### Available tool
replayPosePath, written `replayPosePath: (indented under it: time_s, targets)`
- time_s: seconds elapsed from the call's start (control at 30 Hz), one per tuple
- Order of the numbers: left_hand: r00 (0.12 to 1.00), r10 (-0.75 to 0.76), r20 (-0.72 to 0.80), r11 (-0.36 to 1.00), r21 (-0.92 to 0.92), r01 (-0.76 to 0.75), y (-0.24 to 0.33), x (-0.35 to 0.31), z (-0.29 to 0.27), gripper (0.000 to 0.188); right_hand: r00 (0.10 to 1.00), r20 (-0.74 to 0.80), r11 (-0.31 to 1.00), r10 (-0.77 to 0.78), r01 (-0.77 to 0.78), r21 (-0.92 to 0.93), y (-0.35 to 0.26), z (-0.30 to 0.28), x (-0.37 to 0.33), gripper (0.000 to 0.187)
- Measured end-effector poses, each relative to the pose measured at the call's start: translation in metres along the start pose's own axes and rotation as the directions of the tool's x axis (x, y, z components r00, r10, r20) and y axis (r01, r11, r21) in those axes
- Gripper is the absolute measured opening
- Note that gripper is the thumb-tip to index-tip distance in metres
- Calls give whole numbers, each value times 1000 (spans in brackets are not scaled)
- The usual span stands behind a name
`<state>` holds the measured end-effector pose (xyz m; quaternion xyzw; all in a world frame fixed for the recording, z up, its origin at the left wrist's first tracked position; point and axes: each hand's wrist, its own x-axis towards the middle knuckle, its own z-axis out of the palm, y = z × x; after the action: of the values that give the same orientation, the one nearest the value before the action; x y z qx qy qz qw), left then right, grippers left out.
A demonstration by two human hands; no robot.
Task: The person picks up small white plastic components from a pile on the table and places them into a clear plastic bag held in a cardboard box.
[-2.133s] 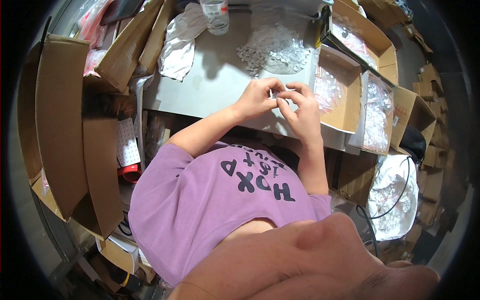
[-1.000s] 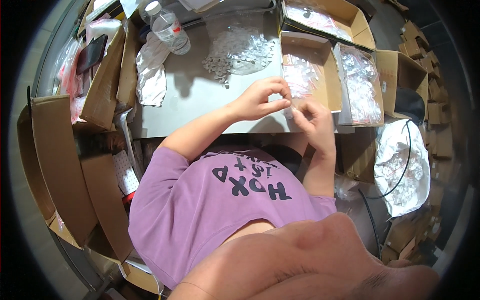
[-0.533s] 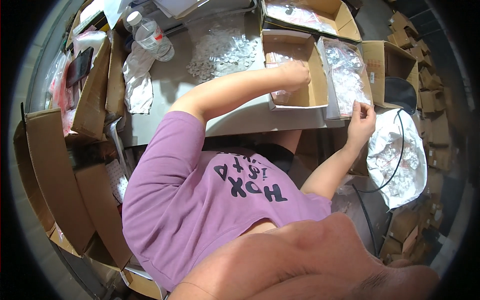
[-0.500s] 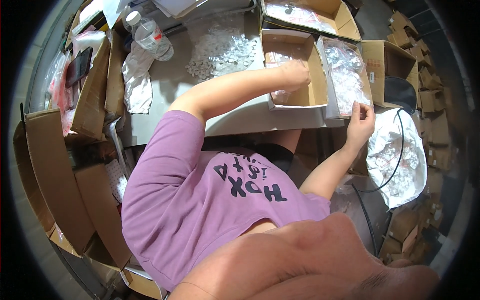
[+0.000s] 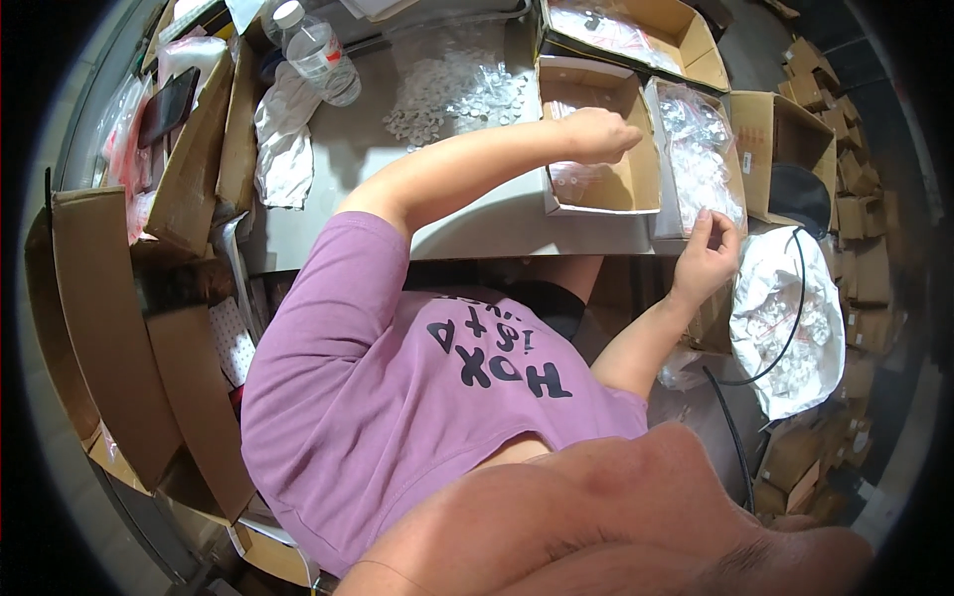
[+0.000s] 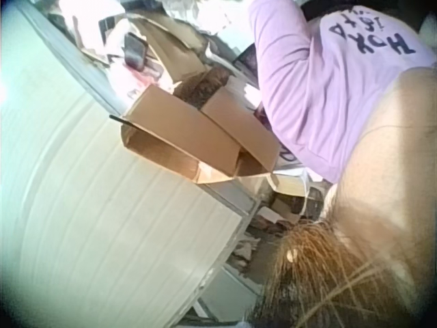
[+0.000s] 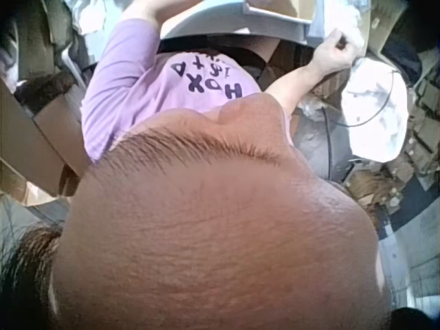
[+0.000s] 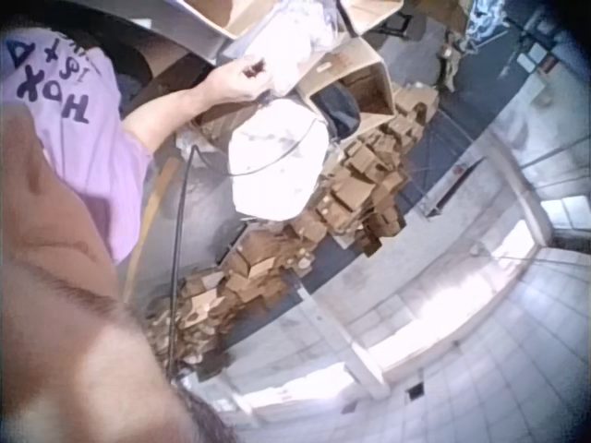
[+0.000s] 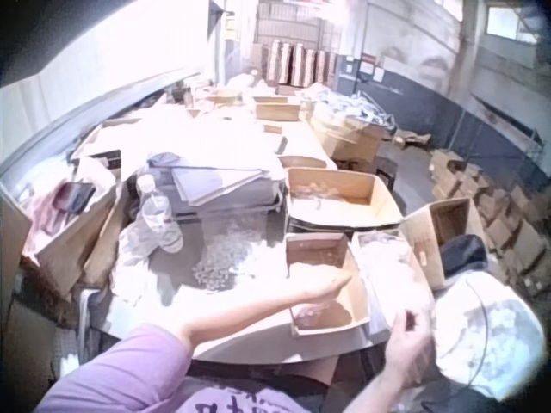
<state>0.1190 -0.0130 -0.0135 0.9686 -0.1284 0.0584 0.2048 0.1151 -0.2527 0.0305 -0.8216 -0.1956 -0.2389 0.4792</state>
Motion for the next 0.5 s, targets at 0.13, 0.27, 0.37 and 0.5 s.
replayPosePath:
  time_s: [0.13,0.27,0.37,0.5]
  targets:
    - [937,-65,-344,954,-297,-43,1,-25,-35,17,970,199,976,-137,97,196,-36,16,-20,8]
    - [834,-209,-510,899,-436,-41,-11,-90,-57,17,692,658,870,-297,-88,486,-86,48,-58,10]
    - [760,-383,-525,793,-609,-21,-20,-156,-67,13,440,837,920,-326,-56,388,-93,92,-79,18]
    - [616,-666,-421,514,-857,-30,-19,-245,-55,9,492,792,932,-360,215,291,-87,157,-99,32]
